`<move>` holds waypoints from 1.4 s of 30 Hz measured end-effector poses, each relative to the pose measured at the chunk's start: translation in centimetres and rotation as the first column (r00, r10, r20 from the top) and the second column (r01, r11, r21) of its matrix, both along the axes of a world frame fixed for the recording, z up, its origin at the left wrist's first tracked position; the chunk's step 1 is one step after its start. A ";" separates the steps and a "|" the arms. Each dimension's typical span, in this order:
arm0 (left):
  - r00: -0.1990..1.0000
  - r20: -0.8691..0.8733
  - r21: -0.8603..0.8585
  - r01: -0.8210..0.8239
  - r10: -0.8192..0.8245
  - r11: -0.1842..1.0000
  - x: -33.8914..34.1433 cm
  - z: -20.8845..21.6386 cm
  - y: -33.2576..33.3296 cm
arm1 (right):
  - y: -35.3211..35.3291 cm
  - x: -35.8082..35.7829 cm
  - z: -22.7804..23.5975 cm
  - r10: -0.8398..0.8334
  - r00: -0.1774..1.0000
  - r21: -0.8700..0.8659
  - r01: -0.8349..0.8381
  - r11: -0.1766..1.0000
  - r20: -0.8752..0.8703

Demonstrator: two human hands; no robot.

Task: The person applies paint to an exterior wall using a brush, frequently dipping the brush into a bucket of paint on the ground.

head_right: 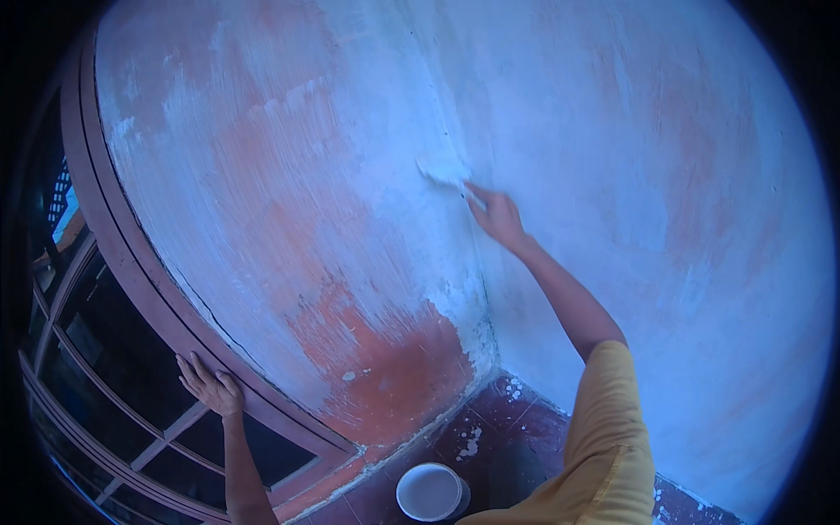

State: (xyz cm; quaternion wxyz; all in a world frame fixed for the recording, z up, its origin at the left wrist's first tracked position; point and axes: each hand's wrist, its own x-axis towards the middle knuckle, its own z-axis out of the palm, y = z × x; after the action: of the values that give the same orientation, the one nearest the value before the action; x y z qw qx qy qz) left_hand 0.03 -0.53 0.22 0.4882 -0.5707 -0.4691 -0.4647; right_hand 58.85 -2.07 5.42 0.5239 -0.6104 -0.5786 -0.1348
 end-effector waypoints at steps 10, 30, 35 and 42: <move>1.000 0.000 0.000 -0.012 0.012 1.000 -0.2 0.0 -0.3 | -2.8 0.8 8.4 -0.159 0.980 0.057 0.153 0.987 0.119; 1.000 0.018 -0.006 0.010 -0.010 1.000 -0.2 -0.4 0.4 | -0.4 1.8 27.5 -0.231 0.952 0.347 0.152 0.926 0.200; 1.000 0.027 -0.022 0.012 -0.012 1.000 -0.2 -0.4 0.6 | 2.2 3.3 24.0 -0.184 0.815 0.291 0.020 0.957 0.549; 0.999 0.033 -0.019 -0.006 0.007 1.000 -0.7 0.0 -0.2 | -2.5 3.3 25.3 -0.145 0.906 0.178 0.079 0.981 0.398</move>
State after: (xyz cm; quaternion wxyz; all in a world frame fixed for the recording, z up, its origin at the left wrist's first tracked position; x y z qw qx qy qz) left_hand -0.65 -0.71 0.20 0.4764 -0.5661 -0.4833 -0.4679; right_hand 62.13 -4.52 30.68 0.4292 -0.5575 -0.6268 -0.3349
